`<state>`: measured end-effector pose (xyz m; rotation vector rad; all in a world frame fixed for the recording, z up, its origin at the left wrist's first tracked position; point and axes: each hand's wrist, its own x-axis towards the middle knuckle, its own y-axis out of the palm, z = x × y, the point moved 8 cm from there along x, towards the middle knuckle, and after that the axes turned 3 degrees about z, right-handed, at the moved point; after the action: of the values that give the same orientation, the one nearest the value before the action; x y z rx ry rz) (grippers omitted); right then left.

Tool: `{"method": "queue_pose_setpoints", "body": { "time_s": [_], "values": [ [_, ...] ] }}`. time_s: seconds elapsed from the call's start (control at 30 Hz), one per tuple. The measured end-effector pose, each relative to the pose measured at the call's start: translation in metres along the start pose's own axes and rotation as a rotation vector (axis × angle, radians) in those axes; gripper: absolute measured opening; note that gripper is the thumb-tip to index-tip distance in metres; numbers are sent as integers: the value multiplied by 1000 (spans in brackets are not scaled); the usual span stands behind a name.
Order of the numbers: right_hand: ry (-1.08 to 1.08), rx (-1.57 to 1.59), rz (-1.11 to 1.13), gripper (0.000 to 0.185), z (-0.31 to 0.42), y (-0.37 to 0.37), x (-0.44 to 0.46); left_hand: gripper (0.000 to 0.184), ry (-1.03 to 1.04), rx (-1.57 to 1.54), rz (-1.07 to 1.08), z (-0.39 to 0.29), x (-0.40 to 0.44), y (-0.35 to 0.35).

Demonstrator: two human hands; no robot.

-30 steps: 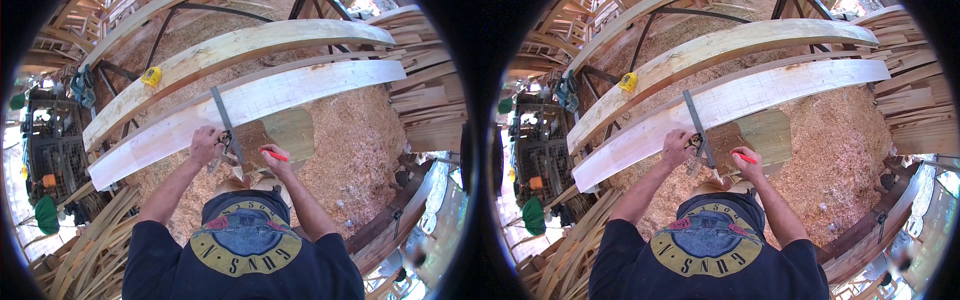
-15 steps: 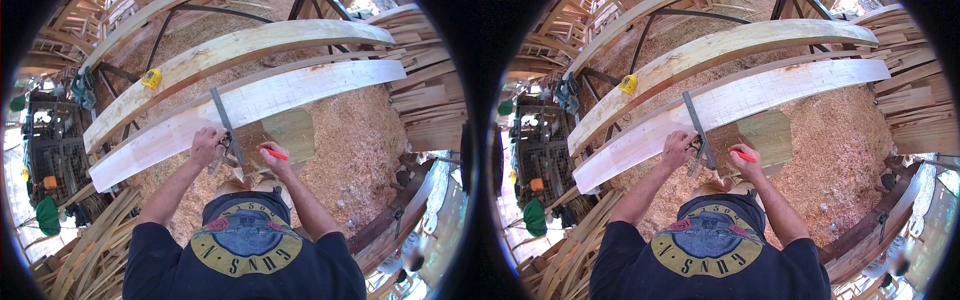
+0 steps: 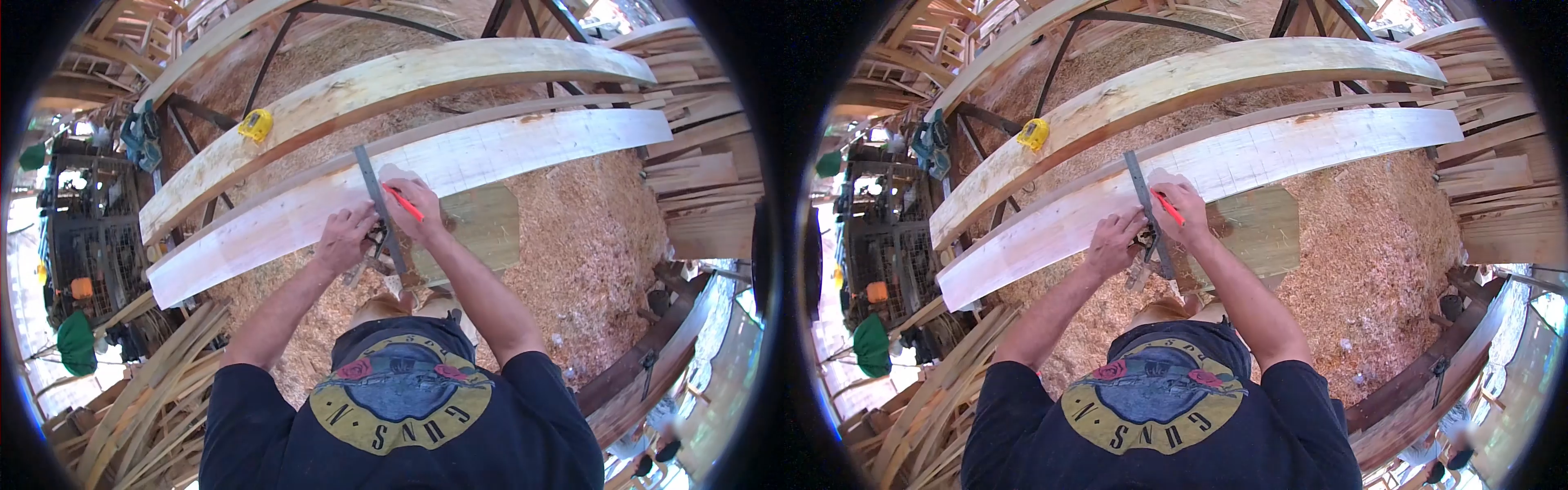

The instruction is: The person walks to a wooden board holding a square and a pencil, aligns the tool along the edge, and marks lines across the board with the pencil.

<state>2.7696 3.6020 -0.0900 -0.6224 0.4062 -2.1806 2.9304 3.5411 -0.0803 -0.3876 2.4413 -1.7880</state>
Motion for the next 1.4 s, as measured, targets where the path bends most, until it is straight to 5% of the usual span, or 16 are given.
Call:
{"method": "queue_pose_setpoints", "body": {
  "time_s": [0.9,1.4],
  "values": [
    [-194,-47,-19,13,10,18,30,66,-16,-1,30,2,-1,-1],
    [-125,-57,24,17,3,26,50,66,-21,-1,46,3,0,1]
  ]
}}
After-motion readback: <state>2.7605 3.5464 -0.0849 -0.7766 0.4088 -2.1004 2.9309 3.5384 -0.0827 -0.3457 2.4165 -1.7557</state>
